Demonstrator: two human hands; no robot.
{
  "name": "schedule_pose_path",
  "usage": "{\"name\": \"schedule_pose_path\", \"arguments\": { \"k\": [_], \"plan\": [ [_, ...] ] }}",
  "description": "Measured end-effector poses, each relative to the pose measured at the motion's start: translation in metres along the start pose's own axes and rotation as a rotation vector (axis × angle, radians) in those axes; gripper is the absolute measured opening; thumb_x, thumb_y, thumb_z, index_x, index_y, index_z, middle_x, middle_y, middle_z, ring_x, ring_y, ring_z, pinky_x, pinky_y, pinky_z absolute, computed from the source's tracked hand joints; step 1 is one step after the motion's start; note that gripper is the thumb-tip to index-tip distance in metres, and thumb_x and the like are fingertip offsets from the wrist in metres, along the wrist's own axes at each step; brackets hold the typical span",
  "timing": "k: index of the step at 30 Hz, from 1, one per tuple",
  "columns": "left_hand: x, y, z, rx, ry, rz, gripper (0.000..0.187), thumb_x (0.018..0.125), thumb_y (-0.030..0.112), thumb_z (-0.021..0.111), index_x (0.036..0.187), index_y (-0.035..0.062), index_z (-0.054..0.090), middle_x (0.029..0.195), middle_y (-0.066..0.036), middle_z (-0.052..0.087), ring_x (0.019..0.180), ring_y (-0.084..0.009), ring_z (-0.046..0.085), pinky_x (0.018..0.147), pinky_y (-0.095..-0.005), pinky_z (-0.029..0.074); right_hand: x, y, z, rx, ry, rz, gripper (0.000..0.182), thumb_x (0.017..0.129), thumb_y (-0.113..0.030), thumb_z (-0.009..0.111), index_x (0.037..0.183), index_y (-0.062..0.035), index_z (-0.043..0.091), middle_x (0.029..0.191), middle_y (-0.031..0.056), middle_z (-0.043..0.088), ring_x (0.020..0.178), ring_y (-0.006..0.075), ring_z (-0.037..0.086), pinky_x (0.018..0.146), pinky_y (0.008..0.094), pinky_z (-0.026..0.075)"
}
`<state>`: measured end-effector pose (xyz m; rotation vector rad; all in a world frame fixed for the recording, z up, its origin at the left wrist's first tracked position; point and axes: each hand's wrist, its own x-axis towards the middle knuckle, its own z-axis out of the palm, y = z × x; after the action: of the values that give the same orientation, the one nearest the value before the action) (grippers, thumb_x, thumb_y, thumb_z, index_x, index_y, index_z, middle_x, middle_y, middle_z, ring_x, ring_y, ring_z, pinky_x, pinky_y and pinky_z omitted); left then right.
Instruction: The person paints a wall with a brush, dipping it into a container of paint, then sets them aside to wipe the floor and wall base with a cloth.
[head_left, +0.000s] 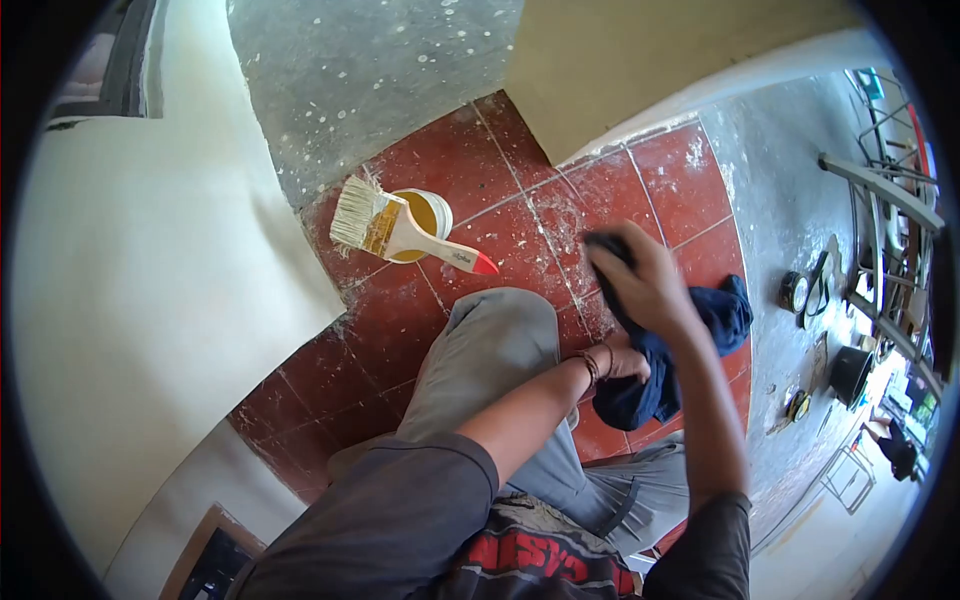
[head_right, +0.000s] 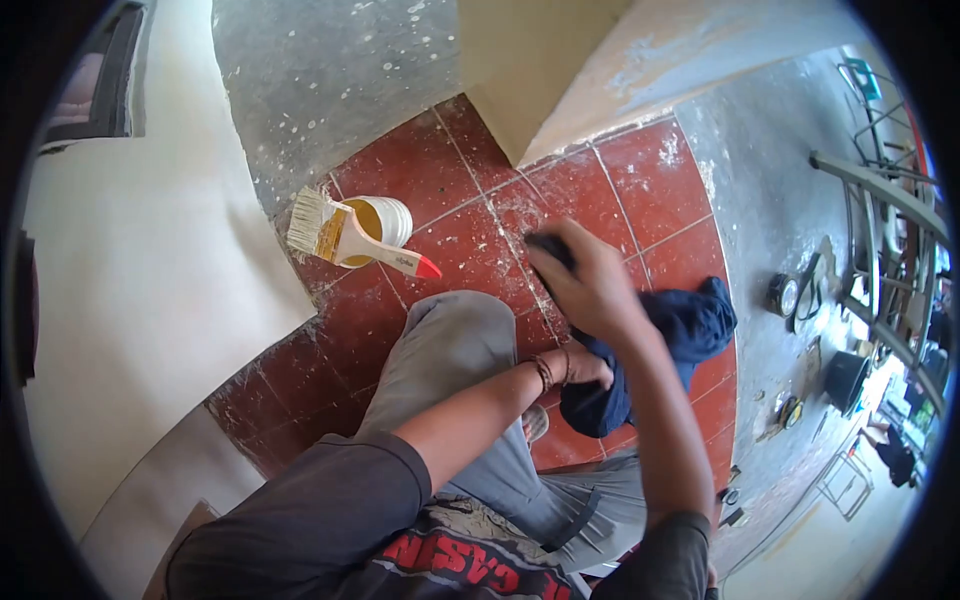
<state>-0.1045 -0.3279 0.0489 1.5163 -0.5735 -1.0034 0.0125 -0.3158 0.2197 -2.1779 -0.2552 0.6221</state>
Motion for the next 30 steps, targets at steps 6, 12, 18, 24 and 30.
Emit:
{"name": "schedule_pose_path", "arguments": {
  "k": [6, 12, 18, 24, 30],
  "plan": [
    [0.049, -0.107, 0.045, -0.221, 0.520, -0.133, 0.045, 0.094, 0.037, 0.055, 0.129, 0.0081, 0.057, 0.130, -0.009, 0.060, 0.121, -0.0194, 0.056, 0.096, -0.0329, 0.047, 0.116, 0.067, 0.124, -0.164, 0.168, -0.072, 0.023, 0.088, -0.016, 0.062, 0.107, -0.0037, 0.063, 0.100, 0.0249, 0.066, 0.093, 0.0438, 0.062, 0.081, 0.0487, 0.049],
    [0.003, -0.027, 0.013, -0.231, 0.706, -0.601, 0.056, 0.090, 0.023, 0.064, 0.139, 0.0078, 0.041, 0.139, -0.013, 0.052, 0.126, -0.0266, 0.052, 0.103, -0.0373, 0.044, 0.120, 0.092, 0.124, 0.077, 0.160, 0.127, 0.029, 0.090, -0.023, 0.065, 0.110, -0.0017, 0.062, 0.097, 0.0175, 0.068, 0.088, 0.0310, 0.066, 0.079, 0.0412, 0.051],
    [-0.012, 0.009, -0.062, -0.726, 1.423, -0.003, 0.076, 0.078, 0.002, 0.072, 0.140, 0.0037, 0.028, 0.130, -0.015, 0.054, 0.118, -0.0198, 0.054, 0.101, -0.0366, 0.046, 0.073, 0.051, 0.033, 1.005, -0.268, 0.450, 0.022, 0.093, -0.018, 0.063, 0.104, 0.0005, 0.063, 0.094, 0.0065, 0.066, 0.085, 0.0134, 0.063, 0.075, 0.0275, 0.051],
    [0.013, -0.057, -0.055, -1.340, 1.235, 0.012, 0.038, 0.090, 0.022, 0.070, 0.119, 0.0028, 0.057, 0.107, -0.011, 0.067, 0.096, -0.0153, 0.065, 0.081, -0.0337, 0.054, 0.145, 0.025, 0.108, -0.185, -0.007, -0.149, 0.026, 0.088, -0.014, 0.062, 0.111, -0.0023, 0.059, 0.101, 0.0203, 0.064, 0.092, 0.0356, 0.065, 0.081, 0.0416, 0.052],
    [0.023, -0.100, -0.039, 0.133, 1.253, 0.007, 0.025, 0.094, 0.030, 0.065, 0.107, 0.0089, 0.060, 0.096, -0.002, 0.068, 0.078, -0.0110, 0.062, 0.070, -0.0294, 0.053, 0.206, 0.024, 0.160, -0.551, 0.215, -0.080, 0.036, 0.085, -0.008, 0.062, 0.118, -0.0025, 0.049, 0.103, 0.0220, 0.059, 0.092, 0.0399, 0.065, 0.078, 0.0459, 0.055]
  ]
}}
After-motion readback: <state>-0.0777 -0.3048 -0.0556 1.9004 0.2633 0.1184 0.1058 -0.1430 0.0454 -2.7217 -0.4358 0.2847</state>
